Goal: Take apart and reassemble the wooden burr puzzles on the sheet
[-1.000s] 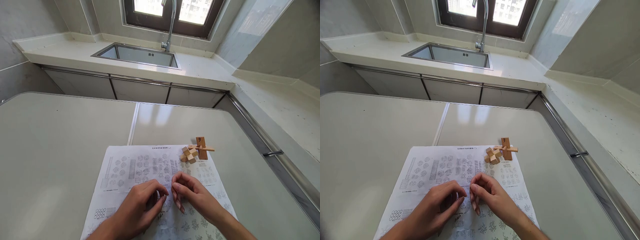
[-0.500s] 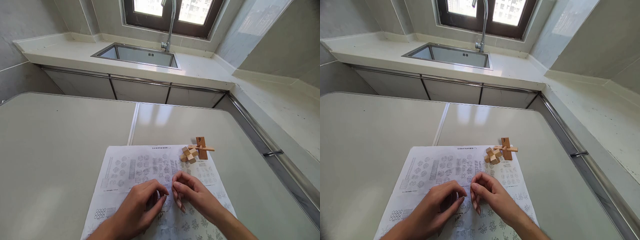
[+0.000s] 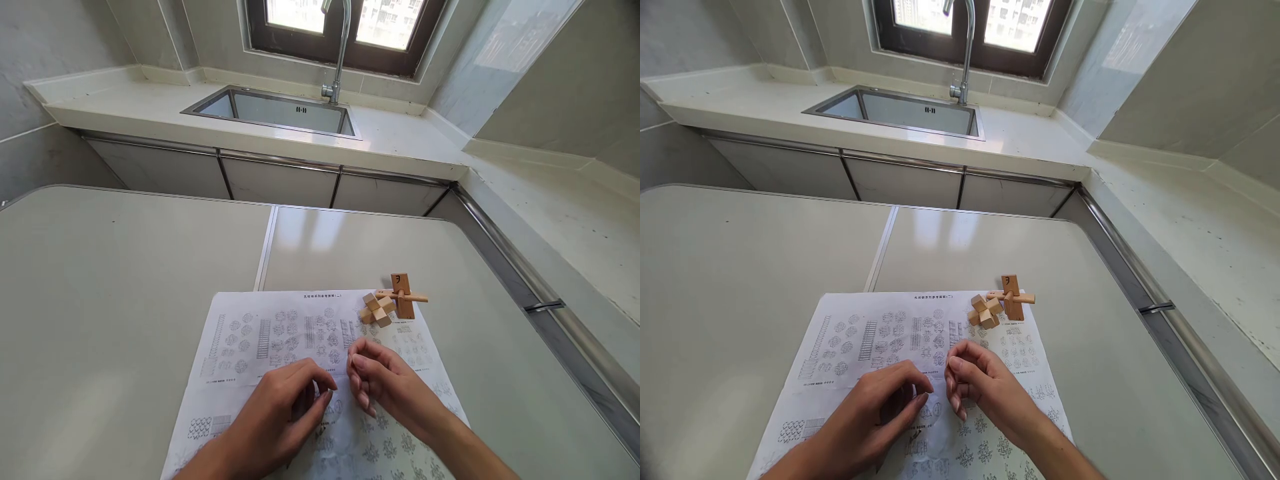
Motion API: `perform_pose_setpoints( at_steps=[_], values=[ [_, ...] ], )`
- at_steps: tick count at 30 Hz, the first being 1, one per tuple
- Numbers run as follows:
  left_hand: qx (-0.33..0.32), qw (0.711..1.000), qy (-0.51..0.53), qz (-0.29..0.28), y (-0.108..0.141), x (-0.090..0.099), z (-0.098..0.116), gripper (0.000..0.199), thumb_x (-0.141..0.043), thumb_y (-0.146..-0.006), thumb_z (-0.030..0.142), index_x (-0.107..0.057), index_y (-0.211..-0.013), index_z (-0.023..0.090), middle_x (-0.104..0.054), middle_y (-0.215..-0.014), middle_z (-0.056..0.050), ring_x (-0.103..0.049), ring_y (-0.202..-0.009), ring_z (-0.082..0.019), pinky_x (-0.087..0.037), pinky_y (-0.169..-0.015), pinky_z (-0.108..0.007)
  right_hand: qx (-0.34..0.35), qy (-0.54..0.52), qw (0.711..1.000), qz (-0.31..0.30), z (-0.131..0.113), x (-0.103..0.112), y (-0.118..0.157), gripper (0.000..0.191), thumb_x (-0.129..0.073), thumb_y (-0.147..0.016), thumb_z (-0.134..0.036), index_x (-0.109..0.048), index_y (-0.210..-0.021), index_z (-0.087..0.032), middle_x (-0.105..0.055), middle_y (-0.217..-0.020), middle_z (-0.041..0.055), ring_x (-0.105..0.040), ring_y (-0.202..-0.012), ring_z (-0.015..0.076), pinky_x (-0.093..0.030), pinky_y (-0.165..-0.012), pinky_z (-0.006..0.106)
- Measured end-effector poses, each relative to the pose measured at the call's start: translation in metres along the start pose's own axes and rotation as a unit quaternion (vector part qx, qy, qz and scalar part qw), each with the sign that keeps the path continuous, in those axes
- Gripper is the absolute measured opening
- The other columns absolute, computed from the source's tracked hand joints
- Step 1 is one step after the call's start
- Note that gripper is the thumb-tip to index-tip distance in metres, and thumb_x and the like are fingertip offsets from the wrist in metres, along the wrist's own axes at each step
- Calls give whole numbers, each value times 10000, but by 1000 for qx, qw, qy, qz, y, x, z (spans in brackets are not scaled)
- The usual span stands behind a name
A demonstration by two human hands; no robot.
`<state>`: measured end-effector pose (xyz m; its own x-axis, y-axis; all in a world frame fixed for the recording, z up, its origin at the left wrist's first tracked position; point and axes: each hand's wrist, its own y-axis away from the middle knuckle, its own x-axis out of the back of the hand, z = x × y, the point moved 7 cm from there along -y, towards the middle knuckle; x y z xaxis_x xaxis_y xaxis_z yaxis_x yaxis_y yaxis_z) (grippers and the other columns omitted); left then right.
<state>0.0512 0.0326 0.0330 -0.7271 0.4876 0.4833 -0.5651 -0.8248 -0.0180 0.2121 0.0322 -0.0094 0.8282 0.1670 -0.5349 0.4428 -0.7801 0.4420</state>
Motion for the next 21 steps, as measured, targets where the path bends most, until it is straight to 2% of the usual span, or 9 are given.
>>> perform_pose_setpoints(
  at_steps=[5,8,11,15,21],
  values=[
    [1,1000,2,-3,0,0,0,150,-531,-1018,209,-680,-1000,213,-673,-777,-3,-531,-611,-120,-429,-581,-228,6,0,1000,22,0,13,0,357,-796,-944,-478,-585,-880,-197,-587,-670,-56,-520,-483,72,-366,-439,180],
    [3,1000,3,-5,1,-1,1,156,-524,-1021,210,-678,-992,210,-662,-772,-2,-529,-612,-119,-428,-583,-228,22,6,1000,20,-1,19,0,409,-748,-973,-483,-533,-756,-210,-459,-513,-102,-311,-350,44,-232,-363,184],
    [1,1000,6,-5,1,-1,1,159,-519,-1019,210,-674,-988,208,-653,-770,-1,-521,-607,-117,-423,-577,-229,72,-6,997,13,-8,23,2,530,-750,-952,-510,-451,-619,-228,-280,-402,-131,-155,-345,46,-149,-353,201],
    [4,1000,11,-10,1,-2,0,146,-531,-1012,211,-676,-993,208,-667,-788,-4,-529,-610,-117,-432,-581,-229,145,-66,987,14,-20,30,6,600,-755,-935,-507,-387,-553,-227,-219,-384,-134,-98,-358,42,-149,-370,203],
    [3,1000,5,-7,1,0,1,162,-517,-1025,212,-676,-996,213,-659,-769,2,-528,-603,-118,-426,-569,-227,162,-209,963,44,-27,46,4,531,-683,-1013,-379,-455,-562,-215,-241,-355,-128,-78,-347,53,-196,-357,197]
  ],
)
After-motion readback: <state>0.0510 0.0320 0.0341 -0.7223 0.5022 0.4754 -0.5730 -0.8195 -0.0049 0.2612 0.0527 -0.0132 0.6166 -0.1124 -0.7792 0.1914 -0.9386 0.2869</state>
